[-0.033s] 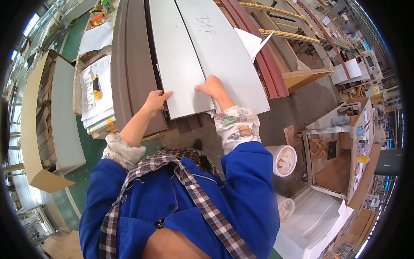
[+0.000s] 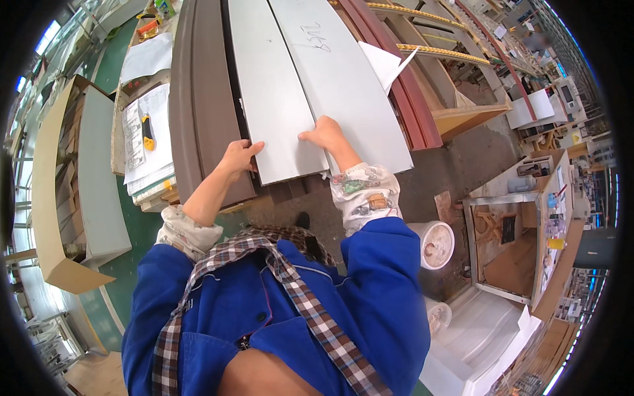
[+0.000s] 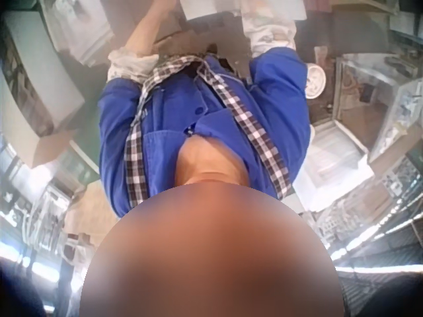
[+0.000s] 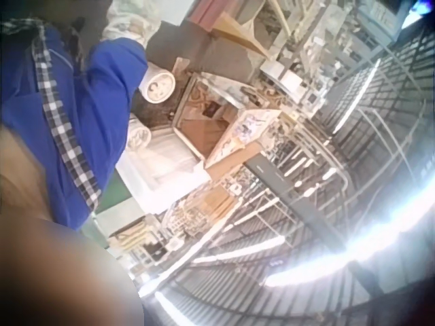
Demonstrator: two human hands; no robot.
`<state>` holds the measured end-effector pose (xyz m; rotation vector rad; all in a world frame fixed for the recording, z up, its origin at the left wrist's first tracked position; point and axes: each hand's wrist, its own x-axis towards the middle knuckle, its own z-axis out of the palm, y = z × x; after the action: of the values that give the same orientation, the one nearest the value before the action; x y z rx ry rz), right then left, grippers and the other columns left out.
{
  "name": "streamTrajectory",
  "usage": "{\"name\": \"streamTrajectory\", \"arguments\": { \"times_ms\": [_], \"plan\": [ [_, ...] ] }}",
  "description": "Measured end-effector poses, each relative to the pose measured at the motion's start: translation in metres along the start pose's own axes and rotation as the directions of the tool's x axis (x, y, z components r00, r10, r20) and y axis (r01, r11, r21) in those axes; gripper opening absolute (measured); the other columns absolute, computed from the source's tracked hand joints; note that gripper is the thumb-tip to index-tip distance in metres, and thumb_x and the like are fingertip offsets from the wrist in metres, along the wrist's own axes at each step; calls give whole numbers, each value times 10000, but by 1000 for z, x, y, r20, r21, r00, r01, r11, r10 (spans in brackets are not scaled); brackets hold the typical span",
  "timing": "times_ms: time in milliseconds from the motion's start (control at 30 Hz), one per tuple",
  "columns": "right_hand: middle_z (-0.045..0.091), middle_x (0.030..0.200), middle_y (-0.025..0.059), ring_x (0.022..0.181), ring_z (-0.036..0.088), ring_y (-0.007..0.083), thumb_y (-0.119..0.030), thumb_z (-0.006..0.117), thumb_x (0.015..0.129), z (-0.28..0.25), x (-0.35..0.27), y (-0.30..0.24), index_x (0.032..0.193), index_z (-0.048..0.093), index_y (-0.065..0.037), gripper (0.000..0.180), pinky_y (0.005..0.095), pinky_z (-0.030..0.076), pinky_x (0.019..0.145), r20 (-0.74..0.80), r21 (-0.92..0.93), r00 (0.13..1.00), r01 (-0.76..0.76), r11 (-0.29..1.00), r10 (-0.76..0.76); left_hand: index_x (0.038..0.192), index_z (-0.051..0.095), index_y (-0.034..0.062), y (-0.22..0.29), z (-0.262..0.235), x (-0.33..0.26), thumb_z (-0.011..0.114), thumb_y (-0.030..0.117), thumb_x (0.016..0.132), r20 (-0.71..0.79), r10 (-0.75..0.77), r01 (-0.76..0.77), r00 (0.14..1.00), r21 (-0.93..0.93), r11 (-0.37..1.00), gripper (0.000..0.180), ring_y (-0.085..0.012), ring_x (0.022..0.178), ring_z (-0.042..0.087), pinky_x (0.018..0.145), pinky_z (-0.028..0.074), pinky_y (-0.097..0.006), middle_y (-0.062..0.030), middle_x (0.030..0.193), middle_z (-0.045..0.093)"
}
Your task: The person cuts a large cardboard sheet with a utility knife and places it on a partially assembled white furniture frame. They then handle printed labels and white foam panels, positioning the panels on the frame. A coworker assists by holding the cardboard and moving materials nearby.
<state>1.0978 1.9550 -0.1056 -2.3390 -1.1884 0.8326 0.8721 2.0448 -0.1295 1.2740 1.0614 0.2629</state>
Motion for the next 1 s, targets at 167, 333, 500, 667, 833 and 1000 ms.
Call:
{"name": "streamTrajectory", "arguments": {
  "times_ms": [167, 333, 500, 667, 833, 1000],
  "plan": [
    [648, 786, 187, 762, 632, 309, -322, 703, 706, 0, -19, 30, 803, 637, 49, 390, 380, 497, 711, -118, -38, 986, 118, 992, -122, 954, 589, -73, -8, 15, -25, 622, 223, 872, 16, 17, -16, 1000, -54, 998, 309, -163, 583, 596, 514, 517, -288, -95, 757, 613],
    [597, 1086, 211, 1010, 569, 334, -202, 578, 821, -18, -40, 59, 1045, 584, 37, 328, 425, 449, 857, -151, -453, 918, 266, 851, -367, 935, 589, -86, -8, 15, -26, 615, 226, 876, -9, 47, -47, 999, 55, 997, 319, -153, 557, 578, 505, 511, -288, -94, 744, 611],
    [378, 1383, 178, 1294, 339, 287, -224, 548, 859, -10, -61, 96, 1291, 401, 4, 510, 520, 285, 1013, -124, -612, 889, 281, 739, -441, 962, 583, -83, -7, 17, -27, 605, 239, 886, 22, 58, -58, 998, 21, 998, 332, -156, 578, 583, 517, 508, -288, -95, 762, 610],
    [317, 1448, 145, 1352, 267, 264, -358, 562, 860, -23, -69, 92, 1342, 361, -1, 632, 545, 225, 1055, -95, -592, 933, 226, 774, -346, 1047, 555, -90, 2, 16, -35, 591, 242, 899, 56, 1, -3, 998, 29, 1000, 365, -157, 658, 602, 562, 512, -287, -99, 843, 610],
    [297, 1464, 131, 1368, 241, 253, -480, 562, 835, -45, -68, 114, 1383, 322, -10, 761, 556, 192, 1071, -110, -597, 949, 175, 783, -296, 1080, 543, -83, 6, 17, -39, 578, 223, 904, 58, 22, -24, 998, 29, 999, 355, -145, 688, 609, 584, 508, -275, -96, 902, 627],
    [330, 1435, 168, 1351, 268, 269, -502, 549, 837, -71, -49, 120, 1368, 357, -11, 748, 560, 185, 1072, -108, -744, 980, 34, 667, -170, 1095, 538, -85, -23, 19, -23, 569, 305, 889, -35, 195, -171, 980, 344, 923, 442, -310, 820, 614, 755, 485, -396, -203, 929, 633]
  ]
}}
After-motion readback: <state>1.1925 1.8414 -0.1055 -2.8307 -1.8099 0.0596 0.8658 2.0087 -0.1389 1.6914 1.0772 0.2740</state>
